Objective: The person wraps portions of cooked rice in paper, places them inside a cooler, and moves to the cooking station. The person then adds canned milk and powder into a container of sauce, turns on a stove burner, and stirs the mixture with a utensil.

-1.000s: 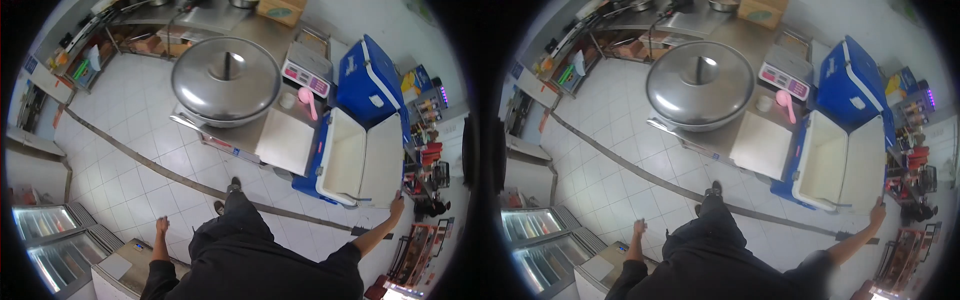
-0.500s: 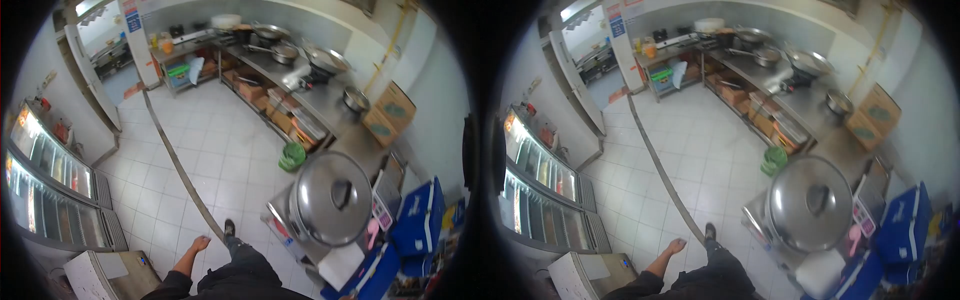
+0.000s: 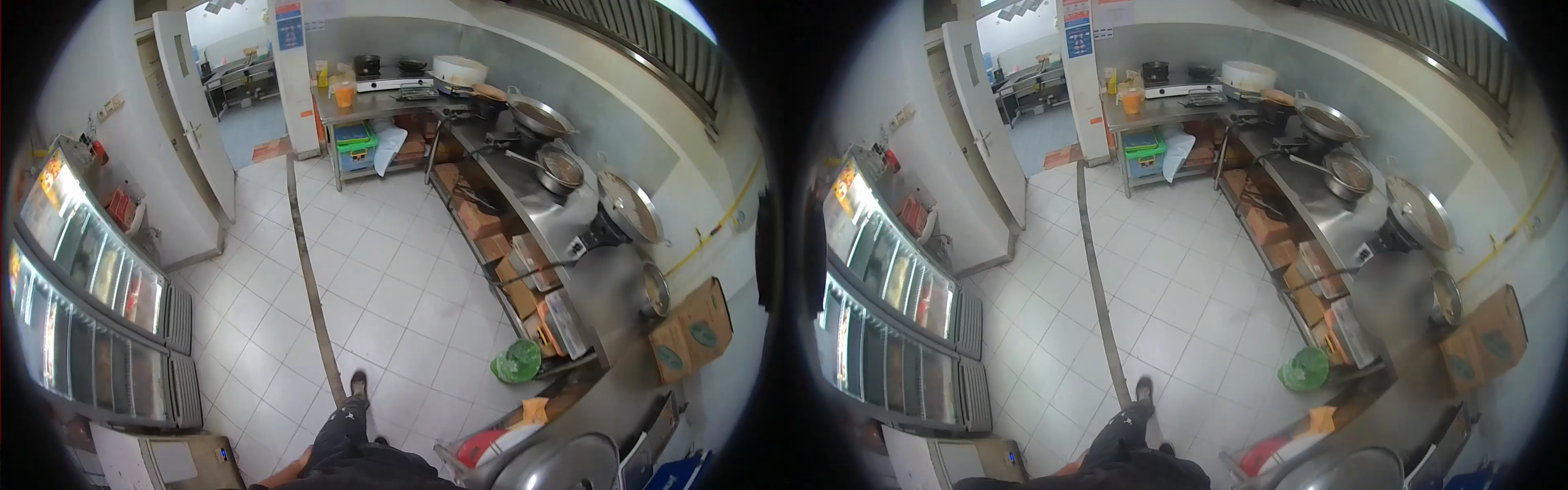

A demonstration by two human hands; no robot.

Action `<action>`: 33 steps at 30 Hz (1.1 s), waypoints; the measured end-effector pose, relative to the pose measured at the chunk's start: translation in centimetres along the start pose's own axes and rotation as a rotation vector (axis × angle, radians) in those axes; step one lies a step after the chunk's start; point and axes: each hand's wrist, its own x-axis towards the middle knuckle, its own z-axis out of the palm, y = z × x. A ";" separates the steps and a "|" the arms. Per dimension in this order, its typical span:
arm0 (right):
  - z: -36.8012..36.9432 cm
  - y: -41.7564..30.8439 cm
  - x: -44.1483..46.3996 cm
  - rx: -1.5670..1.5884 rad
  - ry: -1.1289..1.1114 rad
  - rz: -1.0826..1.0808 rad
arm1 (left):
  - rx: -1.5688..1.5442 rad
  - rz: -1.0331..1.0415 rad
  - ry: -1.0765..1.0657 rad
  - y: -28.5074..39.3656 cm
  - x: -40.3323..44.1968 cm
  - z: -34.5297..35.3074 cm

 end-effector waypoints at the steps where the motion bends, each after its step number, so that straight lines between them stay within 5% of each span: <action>1: -0.3 -1.8 2.9 0.062 -0.060 0.010 | 0.046 0.120 -0.047 3.3 0.7 0.4; 5: -1.7 -7.7 13.2 0.274 -0.227 0.146 | 0.148 0.374 -0.049 18.4 8.5 -2.6; 9: -3.9 -12.6 21.1 0.525 -0.274 0.291 | -0.423 -0.091 -0.292 35.6 11.0 -4.5; 11: -6.3 -15.0 25.1 0.629 -0.296 0.312 | -0.136 -0.056 -0.014 43.9 14.0 -5.7; 14: -10.7 -20.1 32.0 0.666 -0.363 0.333 | 0.647 0.446 0.097 54.3 30.9 -9.7; 15: -13.6 -24.9 33.7 0.485 -0.359 0.341 | 0.810 0.400 0.092 63.2 26.9 -10.3; 18: -20.7 -38.7 38.1 0.121 -0.339 0.268 | 0.500 0.715 0.249 80.0 24.9 -11.1; 21: -24.2 -39.1 50.6 0.083 -0.417 -0.049 | 0.250 0.750 0.141 92.7 25.4 -12.6; 24: -32.6 -48.0 60.6 0.297 -0.479 -0.009 | 0.179 0.712 0.069 98.5 34.3 -14.6; 26: -35.2 -51.1 71.5 0.531 -0.237 -0.299 | 0.006 0.485 0.047 103.0 33.6 -15.0; 30: -40.8 -66.7 90.4 -0.043 0.196 -0.545 | -0.219 0.391 0.076 112.3 33.8 -17.5; 33: -42.3 -79.7 103.7 0.495 -0.033 -0.579 | -0.368 0.486 0.090 120.4 34.3 -19.5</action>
